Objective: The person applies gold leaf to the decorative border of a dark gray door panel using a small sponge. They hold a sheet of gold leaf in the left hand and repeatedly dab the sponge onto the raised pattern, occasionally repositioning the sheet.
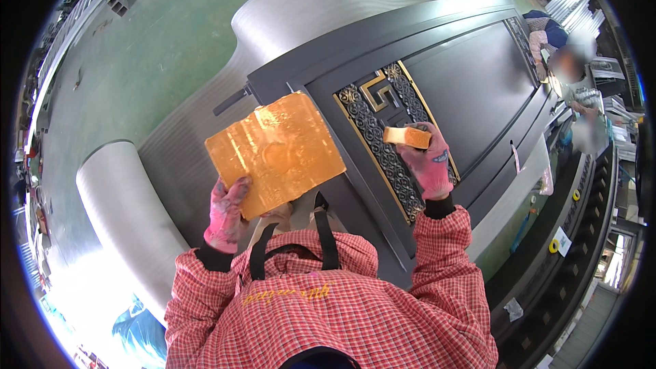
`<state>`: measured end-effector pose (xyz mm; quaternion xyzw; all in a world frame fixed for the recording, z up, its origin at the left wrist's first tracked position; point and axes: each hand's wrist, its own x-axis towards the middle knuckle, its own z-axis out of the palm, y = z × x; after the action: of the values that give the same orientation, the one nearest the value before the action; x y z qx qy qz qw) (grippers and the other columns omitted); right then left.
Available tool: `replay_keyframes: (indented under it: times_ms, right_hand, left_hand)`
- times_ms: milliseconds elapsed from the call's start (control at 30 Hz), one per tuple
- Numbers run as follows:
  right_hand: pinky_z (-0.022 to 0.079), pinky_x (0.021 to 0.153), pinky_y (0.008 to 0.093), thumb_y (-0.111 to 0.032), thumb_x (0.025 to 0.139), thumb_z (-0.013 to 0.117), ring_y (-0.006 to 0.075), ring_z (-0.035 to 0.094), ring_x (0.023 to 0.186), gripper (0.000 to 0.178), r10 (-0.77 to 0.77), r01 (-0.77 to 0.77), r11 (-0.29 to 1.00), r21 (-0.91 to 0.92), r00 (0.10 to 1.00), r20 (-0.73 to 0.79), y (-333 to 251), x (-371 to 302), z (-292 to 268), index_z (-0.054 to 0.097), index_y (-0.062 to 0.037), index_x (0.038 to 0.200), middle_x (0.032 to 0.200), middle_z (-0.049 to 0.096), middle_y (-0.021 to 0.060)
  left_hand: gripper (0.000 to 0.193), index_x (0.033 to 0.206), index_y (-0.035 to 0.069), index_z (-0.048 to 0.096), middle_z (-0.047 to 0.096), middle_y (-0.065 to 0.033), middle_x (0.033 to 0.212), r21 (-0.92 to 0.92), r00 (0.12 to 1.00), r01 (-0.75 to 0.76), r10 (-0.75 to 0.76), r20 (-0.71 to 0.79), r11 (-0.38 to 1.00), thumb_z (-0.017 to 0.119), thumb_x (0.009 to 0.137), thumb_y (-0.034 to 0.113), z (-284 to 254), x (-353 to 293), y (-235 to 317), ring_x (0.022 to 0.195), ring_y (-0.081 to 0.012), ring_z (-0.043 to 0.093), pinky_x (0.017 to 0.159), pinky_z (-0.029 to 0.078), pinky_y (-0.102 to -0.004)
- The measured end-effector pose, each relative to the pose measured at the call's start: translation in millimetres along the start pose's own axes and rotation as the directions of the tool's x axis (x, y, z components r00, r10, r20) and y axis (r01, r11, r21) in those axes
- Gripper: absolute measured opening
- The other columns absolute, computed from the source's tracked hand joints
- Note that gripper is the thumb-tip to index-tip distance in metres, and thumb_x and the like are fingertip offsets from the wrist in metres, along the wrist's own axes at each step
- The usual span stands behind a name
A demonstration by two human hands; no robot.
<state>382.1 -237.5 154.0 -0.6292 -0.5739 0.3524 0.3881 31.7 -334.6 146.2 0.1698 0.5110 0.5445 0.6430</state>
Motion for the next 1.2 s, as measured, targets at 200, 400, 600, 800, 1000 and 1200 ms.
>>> replay_keyframes:
  times_ms: [200,400,600,800,1000,1200]
  right_hand:
    - [0.05,0.069,0.0217,-0.001,0.07,0.073,0.0095,0.061,0.076,0.035,0.138,-0.106,0.951,0.289,0.986,-0.092,87.4,56.2,-1.0,0.056,-0.0011,0.1,0.088,0.062,0.0023]
    - [0.049,0.069,0.0249,-0.004,0.066,0.072,0.0115,0.063,0.077,0.029,0.055,-0.043,0.994,0.102,0.992,-0.118,130.3,89.7,30.2,0.061,-0.0046,0.093,0.085,0.066,0.0024]
    - [0.05,0.073,0.0275,-0.007,0.066,0.072,0.0171,0.065,0.08,0.03,0.051,-0.045,0.997,0.059,0.994,-0.095,167.1,126.3,66.5,0.062,-0.004,0.094,0.086,0.066,0.0062]
    - [0.05,0.076,0.0299,-0.01,0.067,0.072,0.0227,0.066,0.084,0.035,0.097,-0.112,0.971,-0.209,0.992,-0.078,147.7,145.4,88.0,0.062,-0.0036,0.099,0.092,0.067,0.0108]
    - [0.052,0.072,0.0254,-0.004,0.065,0.073,0.0146,0.064,0.082,0.042,0.247,-0.259,0.961,-0.096,0.961,-0.127,141.3,150.1,99.9,0.059,-0.0025,0.105,0.094,0.066,0.007]
    - [0.051,0.077,0.0267,-0.003,0.067,0.073,0.0177,0.065,0.084,0.037,0.287,-0.298,0.954,-0.02,0.935,-0.21,156.9,146.8,100.5,0.061,-0.0026,0.102,0.092,0.066,0.0086]
  left_hand:
    - [0.038,0.122,0.009,0.046,0.062,-0.008,0.104,-0.004,0.99,-0.037,0.036,-0.138,0.999,0.059,0.089,0.022,15.5,-3.1,3.0,0.079,-0.0227,0.067,0.045,0.054,-0.0312]
    - [0.049,0.123,0.01,0.046,0.062,-0.0067,0.103,0.055,0.974,-0.021,0.032,-0.222,0.998,0.065,0.084,0.032,36.7,-8.5,11.5,0.081,-0.0221,0.066,0.045,0.053,-0.0288]
    - [0.049,0.122,0.012,0.045,0.061,-0.0057,0.101,0.071,0.97,-0.012,0.029,-0.241,0.997,0.067,0.083,0.033,45.3,4.7,13.6,0.08,-0.0205,0.065,0.045,0.051,-0.0283]
    - [0.051,0.124,0.011,0.042,0.06,-0.0067,0.103,0.141,0.981,0.01,0.018,-0.194,0.99,0.065,0.084,0.034,36.4,50.6,32.7,0.081,-0.0208,0.065,0.045,0.05,-0.0281]
    - [0.051,0.125,0.01,0.042,0.061,-0.0071,0.104,0.208,0.999,0.002,0.008,-0.048,0.978,0.063,0.085,0.034,39.5,120.9,67.2,0.078,-0.02,0.066,0.044,0.052,-0.0268]
    - [0.051,0.123,0.01,0.044,0.062,-0.0072,0.104,0.242,0.997,0.073,-0.075,0.0,0.968,0.064,0.084,0.035,36.5,165.4,90.0,0.079,-0.02,0.067,0.045,0.054,-0.0273]
